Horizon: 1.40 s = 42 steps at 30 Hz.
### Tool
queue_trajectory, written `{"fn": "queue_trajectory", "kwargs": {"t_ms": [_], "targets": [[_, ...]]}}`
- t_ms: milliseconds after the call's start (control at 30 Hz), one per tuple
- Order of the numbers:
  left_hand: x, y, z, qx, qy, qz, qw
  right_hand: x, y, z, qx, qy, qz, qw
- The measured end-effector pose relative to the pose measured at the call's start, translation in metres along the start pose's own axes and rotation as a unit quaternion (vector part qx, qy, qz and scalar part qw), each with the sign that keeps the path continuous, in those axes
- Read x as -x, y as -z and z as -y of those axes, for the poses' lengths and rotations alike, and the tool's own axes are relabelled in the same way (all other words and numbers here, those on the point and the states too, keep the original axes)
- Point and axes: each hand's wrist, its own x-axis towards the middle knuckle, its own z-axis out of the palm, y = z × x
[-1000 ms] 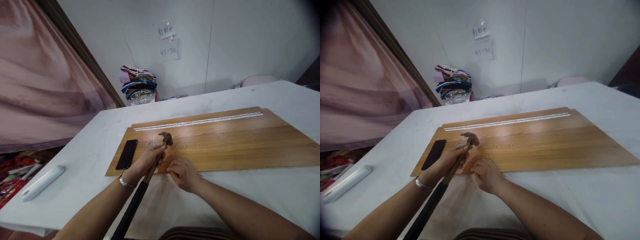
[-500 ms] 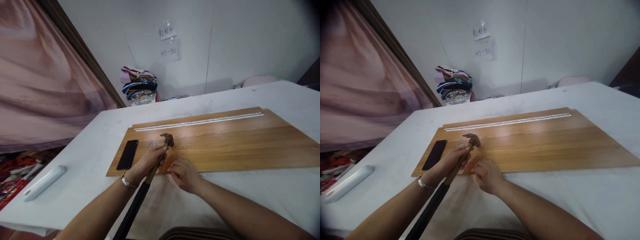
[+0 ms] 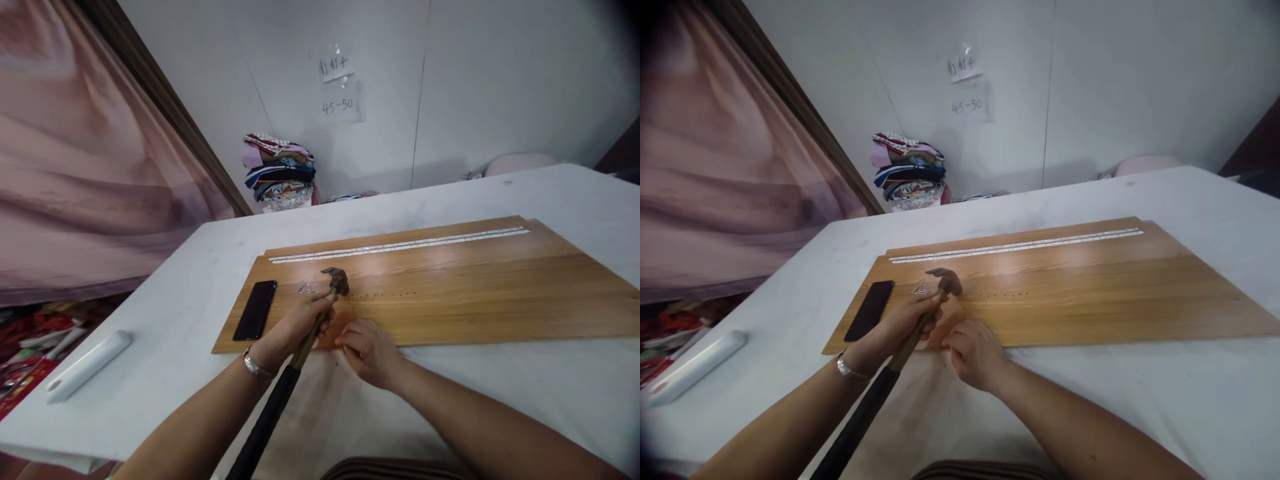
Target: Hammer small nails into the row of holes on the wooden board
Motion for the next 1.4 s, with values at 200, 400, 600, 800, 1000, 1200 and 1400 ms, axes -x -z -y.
{"fn": "queue_trajectory", "kwargs": {"t_ms": [200,400,600,800,1000,1200,1400], "targets": [[0.0012,0.0027,-0.0017,0.011,-0.002,0.012,1.000,-0.0003,0.0013,0.0001,0.007,0.005,-0.003,1.000],[0.0022,-0.0025,-0.0019,0.004,0.012,-0.001,1.000,-0.0001,0.0006,0.0000,0.002,0.005,-0.007,1.000],[0.0012,0.0000,-0.0007,0.013,0.002,0.000,1.000,-0.0005,0.0020,0.0008,0.009,0.001,-0.002,1.000],[0.0016,0.0016,-0.0014,0.009,-0.010,-0.001,1.000,-0.0009,0.0025,0.0014,0.002,0.004,-0.005,1.000],[0.0044,-0.0036,-0.0018,0.014,0.008,-0.002,1.000,-0.0007,0.0020,0.0017,0.004,-0.002,-0.004,1.000],[0.0024,-0.0011,-0.0020,0.007,0.007,0.007,1.000,-0.0012,0.0018,0.0014,0.003,0.007,-0.007,1.000],[0.0029,0.0000,-0.0019,-0.003,0.000,0.002,1.000,-0.0001,-0.0001,0.0008,0.004,0.001,-0.012,1.000]]}}
